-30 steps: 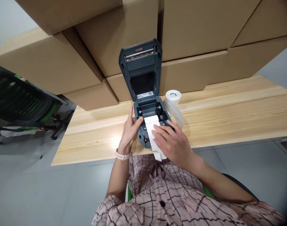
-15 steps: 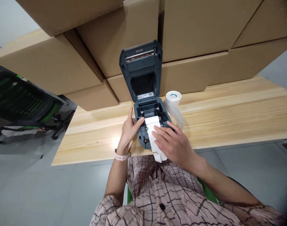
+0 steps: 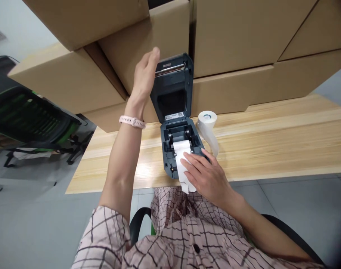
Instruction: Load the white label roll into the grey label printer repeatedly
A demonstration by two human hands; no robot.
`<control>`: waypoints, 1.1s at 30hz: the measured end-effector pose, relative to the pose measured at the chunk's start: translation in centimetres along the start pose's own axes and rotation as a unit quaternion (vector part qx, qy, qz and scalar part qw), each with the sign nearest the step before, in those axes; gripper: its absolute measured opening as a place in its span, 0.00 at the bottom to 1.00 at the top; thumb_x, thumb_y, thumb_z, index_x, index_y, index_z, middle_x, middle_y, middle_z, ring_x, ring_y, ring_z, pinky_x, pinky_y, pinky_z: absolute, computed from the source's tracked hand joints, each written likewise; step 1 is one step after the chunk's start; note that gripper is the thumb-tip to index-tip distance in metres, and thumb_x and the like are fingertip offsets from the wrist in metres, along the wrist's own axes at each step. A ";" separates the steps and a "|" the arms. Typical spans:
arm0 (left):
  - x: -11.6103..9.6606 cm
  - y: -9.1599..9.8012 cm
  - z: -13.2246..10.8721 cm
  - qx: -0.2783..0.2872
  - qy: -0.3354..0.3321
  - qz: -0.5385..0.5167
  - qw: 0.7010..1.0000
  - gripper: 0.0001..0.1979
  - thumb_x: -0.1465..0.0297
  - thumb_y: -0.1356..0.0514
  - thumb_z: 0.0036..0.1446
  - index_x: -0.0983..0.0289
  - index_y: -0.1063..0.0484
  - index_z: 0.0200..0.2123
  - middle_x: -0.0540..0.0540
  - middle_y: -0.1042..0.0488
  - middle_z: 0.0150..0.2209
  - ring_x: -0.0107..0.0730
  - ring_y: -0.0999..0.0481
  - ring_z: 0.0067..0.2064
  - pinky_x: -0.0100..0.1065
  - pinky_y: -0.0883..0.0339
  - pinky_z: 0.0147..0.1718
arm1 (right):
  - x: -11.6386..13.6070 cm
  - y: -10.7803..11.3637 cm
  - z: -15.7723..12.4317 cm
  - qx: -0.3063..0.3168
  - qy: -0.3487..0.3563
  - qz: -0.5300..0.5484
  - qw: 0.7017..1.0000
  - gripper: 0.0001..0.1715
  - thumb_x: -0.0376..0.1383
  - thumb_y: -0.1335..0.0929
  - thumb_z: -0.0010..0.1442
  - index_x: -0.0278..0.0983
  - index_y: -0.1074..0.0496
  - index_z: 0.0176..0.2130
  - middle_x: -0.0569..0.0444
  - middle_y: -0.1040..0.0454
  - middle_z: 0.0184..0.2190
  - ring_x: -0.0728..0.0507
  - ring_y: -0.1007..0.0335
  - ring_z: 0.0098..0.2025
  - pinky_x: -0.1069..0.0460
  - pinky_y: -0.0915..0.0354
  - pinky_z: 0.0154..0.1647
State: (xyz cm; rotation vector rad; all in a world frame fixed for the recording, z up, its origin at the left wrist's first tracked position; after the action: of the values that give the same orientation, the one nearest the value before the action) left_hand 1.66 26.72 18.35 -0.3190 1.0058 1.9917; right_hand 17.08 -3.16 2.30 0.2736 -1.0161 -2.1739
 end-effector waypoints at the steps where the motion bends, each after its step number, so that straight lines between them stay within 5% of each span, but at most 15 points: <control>1: -0.1 -0.6 0.4 0.032 0.028 -0.019 0.999 0.43 0.40 0.56 0.72 0.75 0.27 0.59 0.58 0.21 0.55 0.52 0.25 0.67 0.61 0.38 0.65 | 0.0 0.1 0.0 -0.004 -0.003 0.005 1.000 0.14 0.33 0.34 0.75 0.35 0.24 0.57 0.45 0.16 0.58 0.38 0.19 0.56 0.35 0.32 0.67; 3: -1.4 -0.6 -0.9 0.051 0.062 -0.048 0.996 0.40 0.44 0.59 0.75 0.74 0.25 0.58 0.57 0.20 0.55 0.48 0.21 0.64 0.58 0.34 0.63 | -0.1 0.4 -0.1 -0.018 -0.016 0.018 1.000 0.14 0.33 0.33 0.75 0.34 0.23 0.57 0.45 0.16 0.57 0.39 0.19 0.57 0.35 0.32 0.67; 5: -4.4 0.7 -4.4 0.013 0.034 -0.061 0.997 0.40 0.48 0.62 0.77 0.73 0.21 0.53 0.55 0.18 0.49 0.40 0.17 0.58 0.52 0.30 0.61 | -0.1 0.9 -0.3 -0.039 -0.028 0.035 0.998 0.12 0.32 0.32 0.74 0.35 0.23 0.55 0.46 0.15 0.55 0.39 0.18 0.56 0.36 0.32 0.67; 8: -9.6 2.9 -12.7 -0.079 -0.055 -0.064 0.993 0.21 0.56 0.46 0.77 0.65 0.18 0.49 0.55 0.15 0.48 0.36 0.16 0.52 0.43 0.22 0.55 | 0.6 1.8 -1.1 -0.069 -0.028 0.059 0.995 0.10 0.31 0.29 0.72 0.38 0.21 0.52 0.49 0.14 0.54 0.40 0.17 0.55 0.37 0.30 0.67; 11: -12.7 2.3 -21.3 -0.080 -0.133 0.003 0.988 0.14 0.62 0.43 0.75 0.58 0.20 0.52 0.55 0.16 0.51 0.41 0.18 0.55 0.48 0.22 0.57 | 1.6 2.5 -2.7 -0.087 -0.014 0.085 0.992 0.10 0.31 0.27 0.70 0.38 0.20 0.51 0.50 0.14 0.54 0.40 0.17 0.56 0.38 0.29 0.66; 16: -11.2 -0.6 -30.0 -0.025 -0.145 0.051 0.988 0.16 0.71 0.43 0.71 0.57 0.23 0.58 0.59 0.17 0.56 0.44 0.21 0.63 0.55 0.27 0.63 | 1.7 4.8 -6.5 -0.148 -0.015 0.130 0.980 0.15 0.34 0.30 0.71 0.41 0.21 0.55 0.51 0.12 0.48 0.40 0.16 0.52 0.39 0.22 0.57; 19: -10.1 -1.8 -31.9 -0.026 -0.146 0.043 0.988 0.20 0.69 0.46 0.72 0.59 0.28 0.64 0.62 0.20 0.62 0.47 0.27 0.70 0.57 0.33 0.67 | -0.4 6.5 -6.5 -0.190 -0.061 0.106 0.974 0.24 0.31 0.31 0.70 0.47 0.25 0.62 0.53 0.13 0.49 0.39 0.16 0.53 0.39 0.21 0.54; 21: -9.7 -2.0 -32.3 -0.056 -0.146 0.024 0.987 0.20 0.68 0.48 0.73 0.59 0.27 0.63 0.61 0.20 0.62 0.47 0.28 0.71 0.57 0.35 0.68 | -2.3 6.6 -4.6 -0.196 -0.101 0.094 0.971 0.25 0.29 0.33 0.71 0.47 0.26 0.63 0.51 0.15 0.55 0.38 0.19 0.59 0.37 0.23 0.60; 25: -9.0 -2.2 -32.5 -0.097 -0.134 0.022 0.986 0.21 0.65 0.52 0.74 0.59 0.24 0.59 0.60 0.18 0.60 0.46 0.26 0.69 0.57 0.35 0.68 | -5.2 2.8 0.9 -0.085 -0.132 0.155 0.975 0.23 0.36 0.40 0.78 0.39 0.25 0.64 0.46 0.27 0.70 0.37 0.35 0.74 0.33 0.34 0.73; 28: -8.5 -2.8 -32.5 -0.090 -0.117 0.035 0.988 0.23 0.61 0.55 0.74 0.59 0.22 0.56 0.60 0.17 0.58 0.46 0.25 0.68 0.56 0.35 0.67 | -5.8 -0.3 2.7 -0.006 -0.124 0.197 0.973 0.25 0.40 0.42 0.79 0.39 0.25 0.65 0.48 0.29 0.71 0.37 0.41 0.78 0.33 0.37 0.76; 33: -7.8 -2.9 -31.8 -0.116 -0.088 0.049 0.988 0.25 0.57 0.56 0.74 0.59 0.20 0.49 0.60 0.15 0.53 0.46 0.22 0.65 0.56 0.35 0.66 | -6.3 -1.6 2.2 -0.014 -0.129 0.206 0.970 0.27 0.42 0.43 0.80 0.40 0.26 0.66 0.48 0.31 0.73 0.38 0.44 0.79 0.32 0.41 0.78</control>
State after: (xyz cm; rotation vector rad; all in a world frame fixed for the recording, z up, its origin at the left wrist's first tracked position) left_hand 4.05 -0.87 0.66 -0.2177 0.6931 2.1888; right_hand 19.83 3.14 1.91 -0.2247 -1.0729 -1.8673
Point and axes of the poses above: each hand's wrist, its own z-axis towards the middle knuckle, its own y-axis out of the back of the hand, x = y × z, the point moved 10 cm from there along z, towards the middle knuckle
